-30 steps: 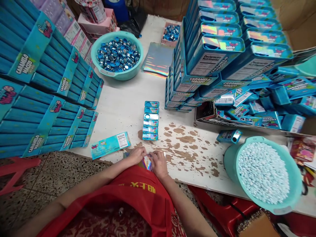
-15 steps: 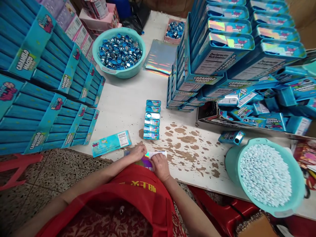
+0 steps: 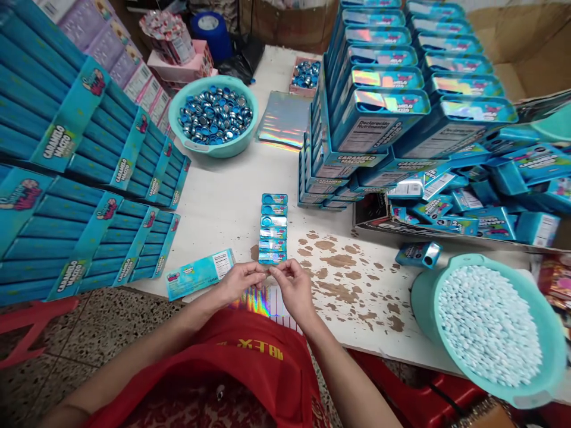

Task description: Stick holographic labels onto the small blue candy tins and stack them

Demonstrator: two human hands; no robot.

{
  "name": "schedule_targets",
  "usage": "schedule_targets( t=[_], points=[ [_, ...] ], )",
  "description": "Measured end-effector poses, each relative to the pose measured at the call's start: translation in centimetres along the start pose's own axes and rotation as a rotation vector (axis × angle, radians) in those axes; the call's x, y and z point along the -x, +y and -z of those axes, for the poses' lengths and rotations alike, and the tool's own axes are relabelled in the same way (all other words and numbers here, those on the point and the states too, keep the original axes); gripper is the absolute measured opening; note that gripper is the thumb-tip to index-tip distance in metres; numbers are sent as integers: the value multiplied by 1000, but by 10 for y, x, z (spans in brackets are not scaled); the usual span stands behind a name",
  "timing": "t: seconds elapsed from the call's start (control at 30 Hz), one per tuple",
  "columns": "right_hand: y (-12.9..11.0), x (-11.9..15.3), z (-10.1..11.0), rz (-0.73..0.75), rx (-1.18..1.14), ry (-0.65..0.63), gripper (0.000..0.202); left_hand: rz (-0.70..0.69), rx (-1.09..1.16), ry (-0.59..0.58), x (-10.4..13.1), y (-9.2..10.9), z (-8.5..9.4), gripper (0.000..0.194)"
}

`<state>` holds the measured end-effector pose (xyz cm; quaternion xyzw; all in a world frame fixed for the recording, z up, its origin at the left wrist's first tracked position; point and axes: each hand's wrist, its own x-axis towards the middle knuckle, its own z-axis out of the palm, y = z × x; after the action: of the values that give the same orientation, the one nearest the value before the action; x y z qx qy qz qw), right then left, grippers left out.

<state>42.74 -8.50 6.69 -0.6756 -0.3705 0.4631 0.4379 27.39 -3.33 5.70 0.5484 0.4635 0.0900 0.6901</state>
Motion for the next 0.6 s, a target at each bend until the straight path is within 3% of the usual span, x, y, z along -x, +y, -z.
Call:
schedule_targets(
  t=[0.17,0.33,0.47,0.6],
  points=[
    [3,-45,-23,132,156,290,21,-82,-121,107,-32,21,34,22],
    [5,-94,-36,133,259,415,17,-198,-321,189,-73,39,62,13],
    [9,-119,-40,62,274,441,14,-194,-404,227,-100,36,69,11],
    [16,-125,-41,22,236,438,12,-162,-313,242,-112,19,60,12]
  ],
)
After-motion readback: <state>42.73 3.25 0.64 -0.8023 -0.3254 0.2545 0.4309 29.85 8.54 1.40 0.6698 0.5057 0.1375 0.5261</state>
